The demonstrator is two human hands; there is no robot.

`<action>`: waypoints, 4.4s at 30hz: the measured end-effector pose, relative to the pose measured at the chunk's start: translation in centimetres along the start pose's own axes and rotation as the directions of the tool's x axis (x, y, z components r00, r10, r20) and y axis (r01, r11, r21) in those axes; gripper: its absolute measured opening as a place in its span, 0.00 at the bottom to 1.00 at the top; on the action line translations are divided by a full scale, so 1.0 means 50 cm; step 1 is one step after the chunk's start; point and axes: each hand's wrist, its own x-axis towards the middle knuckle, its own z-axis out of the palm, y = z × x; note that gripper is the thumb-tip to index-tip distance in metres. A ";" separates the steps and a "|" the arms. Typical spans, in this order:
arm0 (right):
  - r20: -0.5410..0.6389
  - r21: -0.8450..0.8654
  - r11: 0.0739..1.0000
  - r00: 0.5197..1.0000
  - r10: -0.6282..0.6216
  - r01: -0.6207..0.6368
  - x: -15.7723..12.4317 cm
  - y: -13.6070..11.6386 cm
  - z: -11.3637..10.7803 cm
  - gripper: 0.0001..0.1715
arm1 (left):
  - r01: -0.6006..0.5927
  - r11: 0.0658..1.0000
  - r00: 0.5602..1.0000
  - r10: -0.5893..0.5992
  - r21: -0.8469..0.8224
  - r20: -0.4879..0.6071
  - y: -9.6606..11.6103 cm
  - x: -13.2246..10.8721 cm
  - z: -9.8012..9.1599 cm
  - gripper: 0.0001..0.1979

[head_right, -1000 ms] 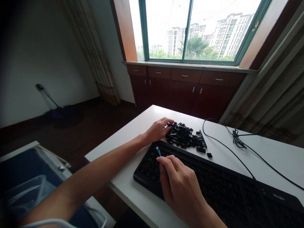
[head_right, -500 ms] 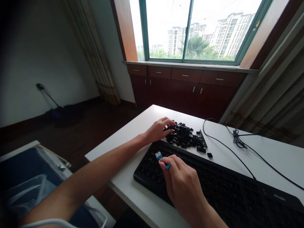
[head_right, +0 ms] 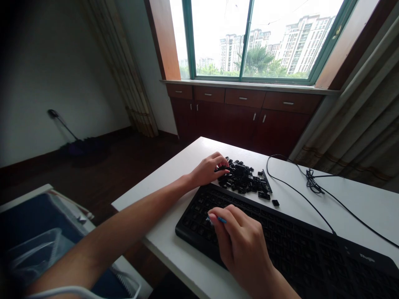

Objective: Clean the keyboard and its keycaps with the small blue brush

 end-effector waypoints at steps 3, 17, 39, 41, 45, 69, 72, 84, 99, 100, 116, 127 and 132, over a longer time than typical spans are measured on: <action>0.031 -0.046 0.999 0.999 -0.026 0.027 -0.006 0.009 0.001 0.22 | 0.008 1.000 1.000 -0.008 -0.005 -0.003 -0.001 0.000 0.002 0.08; 0.074 -0.066 0.994 0.993 0.095 -0.090 0.006 0.004 0.007 0.16 | 0.041 0.998 0.999 -0.040 -0.056 0.015 0.003 -0.001 0.003 0.08; 0.008 0.032 0.998 0.999 0.045 -0.045 0.004 -0.001 -0.002 0.08 | -0.003 1.000 1.000 0.003 -0.011 0.020 0.011 0.000 0.000 0.09; -0.002 -0.025 0.999 1.000 0.029 -0.029 0.003 0.005 0.001 0.13 | -0.002 1.000 1.000 0.002 -0.013 0.016 0.011 0.000 0.001 0.09; -0.019 -0.075 0.997 1.000 0.012 -0.013 0.005 0.008 0.002 0.20 | -0.004 1.000 1.000 0.004 -0.013 0.017 0.009 -0.001 0.001 0.09; -0.119 0.214 0.976 0.993 -0.017 0.043 -0.003 -0.012 -0.013 0.09 | 0.000 1.000 0.999 0.001 -0.006 0.044 0.013 0.001 -0.001 0.10; -0.066 0.151 0.988 0.998 -0.001 0.011 0.002 -0.010 -0.009 0.08 | 0.002 1.000 0.999 -0.002 -0.002 0.048 0.013 0.001 -0.001 0.09; -0.039 0.110 0.994 0.999 0.024 -0.020 0.006 -0.002 -0.007 0.13 | 0.004 1.000 0.999 -0.004 0.001 0.043 0.011 0.001 0.003 0.09; 0.001 0.081 0.997 1.000 -0.002 0.002 0.012 -0.003 -0.006 0.15 | -0.030 1.000 0.999 0.030 -0.009 0.023 0.003 0.002 0.012 0.09; -0.009 0.095 0.995 1.000 -0.011 0.012 0.009 -0.004 -0.007 0.15 | -0.031 0.999 0.999 0.032 -0.012 0.022 0.003 0.002 0.012 0.09; 0.001 0.253 0.960 0.992 0.126 -0.122 0.002 -0.002 -0.010 0.11 | -0.033 0.999 0.999 0.033 -0.004 0.036 0.001 0.001 0.015 0.09; 0.024 0.140 0.984 0.993 0.112 -0.114 0.013 0.002 -0.004 0.13 | -0.034 0.999 0.999 0.034 -0.012 0.029 -0.001 0.000 0.018 0.09; 0.050 0.294 0.941 0.986 0.160 -0.168 0.000 -0.007 -0.015 0.12 | -0.027 1.000 0.999 0.027 0.001 0.042 0.000 -0.001 0.017 0.09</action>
